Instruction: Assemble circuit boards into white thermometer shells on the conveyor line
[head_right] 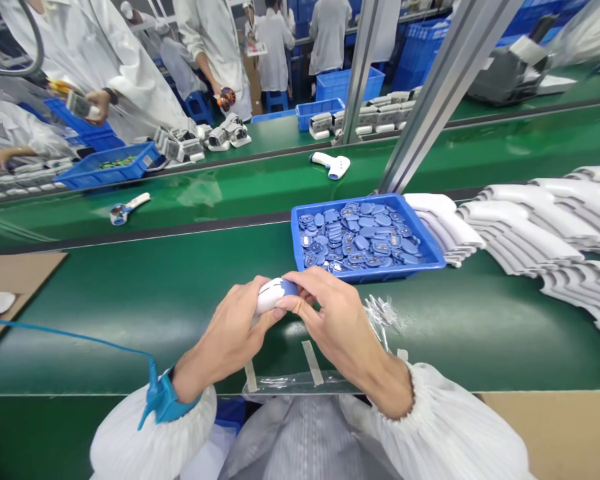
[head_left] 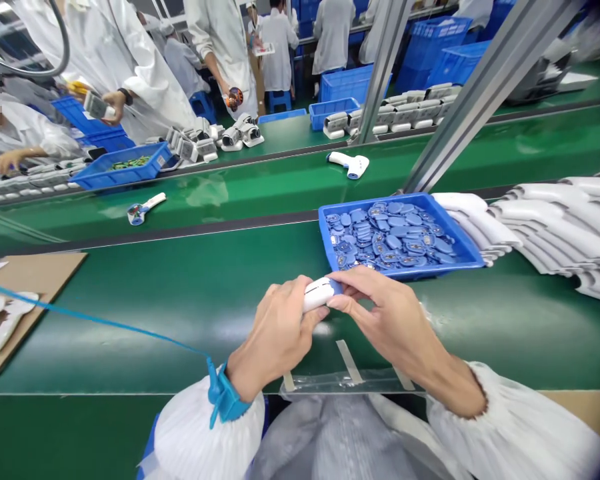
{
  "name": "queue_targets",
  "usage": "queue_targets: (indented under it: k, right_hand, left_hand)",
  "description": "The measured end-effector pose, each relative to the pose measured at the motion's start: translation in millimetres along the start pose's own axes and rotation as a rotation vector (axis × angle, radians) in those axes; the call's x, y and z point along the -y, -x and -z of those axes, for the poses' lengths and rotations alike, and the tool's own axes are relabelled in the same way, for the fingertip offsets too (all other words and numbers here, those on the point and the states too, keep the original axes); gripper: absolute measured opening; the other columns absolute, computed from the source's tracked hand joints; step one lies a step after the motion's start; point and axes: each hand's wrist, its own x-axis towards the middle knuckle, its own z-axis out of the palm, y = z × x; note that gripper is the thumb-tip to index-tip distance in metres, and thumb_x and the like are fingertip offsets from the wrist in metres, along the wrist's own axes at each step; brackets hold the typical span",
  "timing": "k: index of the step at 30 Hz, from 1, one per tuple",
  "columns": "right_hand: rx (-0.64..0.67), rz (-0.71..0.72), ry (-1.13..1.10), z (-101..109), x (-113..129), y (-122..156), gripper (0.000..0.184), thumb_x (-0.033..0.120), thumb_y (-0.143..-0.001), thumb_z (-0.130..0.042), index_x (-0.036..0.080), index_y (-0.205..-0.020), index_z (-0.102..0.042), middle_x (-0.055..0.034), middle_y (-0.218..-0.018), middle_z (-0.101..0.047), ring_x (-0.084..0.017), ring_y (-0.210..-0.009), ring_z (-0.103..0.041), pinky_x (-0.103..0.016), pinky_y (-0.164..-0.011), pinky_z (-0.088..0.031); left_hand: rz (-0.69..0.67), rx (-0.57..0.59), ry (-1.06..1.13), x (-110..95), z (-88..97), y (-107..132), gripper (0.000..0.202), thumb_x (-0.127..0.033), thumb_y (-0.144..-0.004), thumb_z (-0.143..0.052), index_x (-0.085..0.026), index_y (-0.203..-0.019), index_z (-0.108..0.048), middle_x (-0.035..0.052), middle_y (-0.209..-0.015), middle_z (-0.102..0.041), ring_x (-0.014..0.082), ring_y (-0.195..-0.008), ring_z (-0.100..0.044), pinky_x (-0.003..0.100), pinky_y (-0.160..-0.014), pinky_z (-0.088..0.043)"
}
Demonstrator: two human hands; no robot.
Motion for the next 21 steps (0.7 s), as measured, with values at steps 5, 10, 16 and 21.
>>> queue_targets:
  k: [5, 10, 16, 21]
  right_hand:
    - [0.111, 0.151, 0.070, 1, -1, 1, 0.019, 0.030, -0.104, -0.053, 0.024, -0.118, -0.066, -0.0055, -0.113, -0.067, -0.016, -0.099, -0.064, -0.031, -0.088, -0.054]
    - [0.023, 0.139, 0.153, -6, -10, 13, 0.018, 0.033, -0.105, -0.050, 0.022, -0.110, -0.064, -0.0027, -0.090, -0.056, -0.014, -0.075, -0.056, -0.028, -0.069, -0.050]
    - [0.073, 0.013, 0.142, 6, -15, 37, 0.019, 0.039, -0.103, -0.052, 0.024, -0.110, -0.063, -0.0023, -0.091, -0.060, -0.015, -0.073, -0.057, -0.029, -0.065, -0.049]
    - [0.244, 0.021, 0.196, -2, -9, 58, 0.023, 0.038, -0.106, -0.045, 0.023, -0.115, -0.059, 0.0002, -0.083, -0.061, -0.012, -0.059, -0.054, -0.027, -0.055, -0.045]
  left_hand:
    - [-0.087, 0.023, 0.053, 0, 1.0, 0, 0.033, -0.042, -0.110, -0.030, -0.021, -0.122, -0.053, 0.0043, -0.103, -0.069, 0.0216, -0.084, -0.058, 0.036, -0.080, -0.039]
    - [-0.188, 0.011, -0.121, 6, -3.3, -2, 0.036, -0.041, -0.109, -0.032, -0.019, -0.103, -0.059, 0.0036, -0.082, -0.066, 0.0204, -0.072, -0.052, 0.038, -0.077, -0.038]
    - [0.067, -0.362, 0.032, 9, -32.5, 9, 0.033, -0.043, -0.105, -0.046, -0.020, -0.086, -0.061, 0.0034, -0.085, -0.067, 0.0187, -0.079, -0.058, 0.034, -0.077, -0.040]
    - [0.274, -0.547, 0.079, 5, -62.0, 3, 0.053, -0.041, -0.099, -0.051, -0.020, -0.054, -0.032, -0.0030, -0.051, -0.039, 0.0124, -0.052, -0.033, 0.031, -0.057, -0.027]
